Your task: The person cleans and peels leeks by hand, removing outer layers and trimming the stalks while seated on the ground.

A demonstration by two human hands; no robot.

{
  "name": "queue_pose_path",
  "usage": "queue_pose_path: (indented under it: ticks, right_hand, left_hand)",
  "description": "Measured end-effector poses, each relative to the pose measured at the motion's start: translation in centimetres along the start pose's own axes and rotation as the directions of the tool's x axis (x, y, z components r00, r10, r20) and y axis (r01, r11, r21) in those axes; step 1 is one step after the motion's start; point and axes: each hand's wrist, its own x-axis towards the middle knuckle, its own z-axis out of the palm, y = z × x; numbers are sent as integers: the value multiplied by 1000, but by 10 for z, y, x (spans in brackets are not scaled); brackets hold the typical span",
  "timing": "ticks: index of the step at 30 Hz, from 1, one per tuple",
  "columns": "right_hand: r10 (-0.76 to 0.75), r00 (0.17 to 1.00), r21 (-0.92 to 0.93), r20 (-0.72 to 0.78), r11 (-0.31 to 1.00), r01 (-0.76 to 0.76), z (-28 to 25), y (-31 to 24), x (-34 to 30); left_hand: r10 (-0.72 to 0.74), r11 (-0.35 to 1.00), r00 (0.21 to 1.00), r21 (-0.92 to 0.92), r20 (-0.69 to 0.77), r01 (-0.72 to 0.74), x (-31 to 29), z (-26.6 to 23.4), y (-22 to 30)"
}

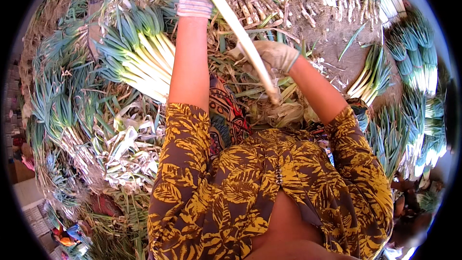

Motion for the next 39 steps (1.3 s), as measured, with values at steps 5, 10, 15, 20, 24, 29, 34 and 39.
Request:
queue_pose_path:
  ticks: [5,10,15,20,24,29,34,39]
  right_hand:
    - [14,973,-907,-229,361,-218,-22,25,-17]
    - [269,834,-876,-482,-151,-457,-69,150,-68]
    - [-131,925,-934,-357,46,-354,-94,98,-53]
    - [-567,820,-207,-74,813,544,13,-23,-12]
    - [-366,910,313,196,903,296,19,-19,-6]
    - [-562,746,-835,358,166,525,-42,69,-58]
    - [-57,995,-557,-84,831,1,-64,128,-121]
    - [-377,847,-881,-375,429,-199,-50,67,-99]
  left_hand:
    - [-143,990,987,-16,-68,142,13,-21,8]
    - [-174,973,985,-155,5,173,5,-36,53]
    - [-198,963,979,-178,47,204,13,-28,35]
    - [-150,881,988,-449,32,148,8,-18,6]
    - [-209,777,972,-586,105,230,13,-29,4]
    - [-217,814,974,-540,61,215,13,-70,34]
    - [148,988,986,-32,-74,-151,9,-69,46]
    - [61,991,995,-112,-77,-70,23,-95,27]
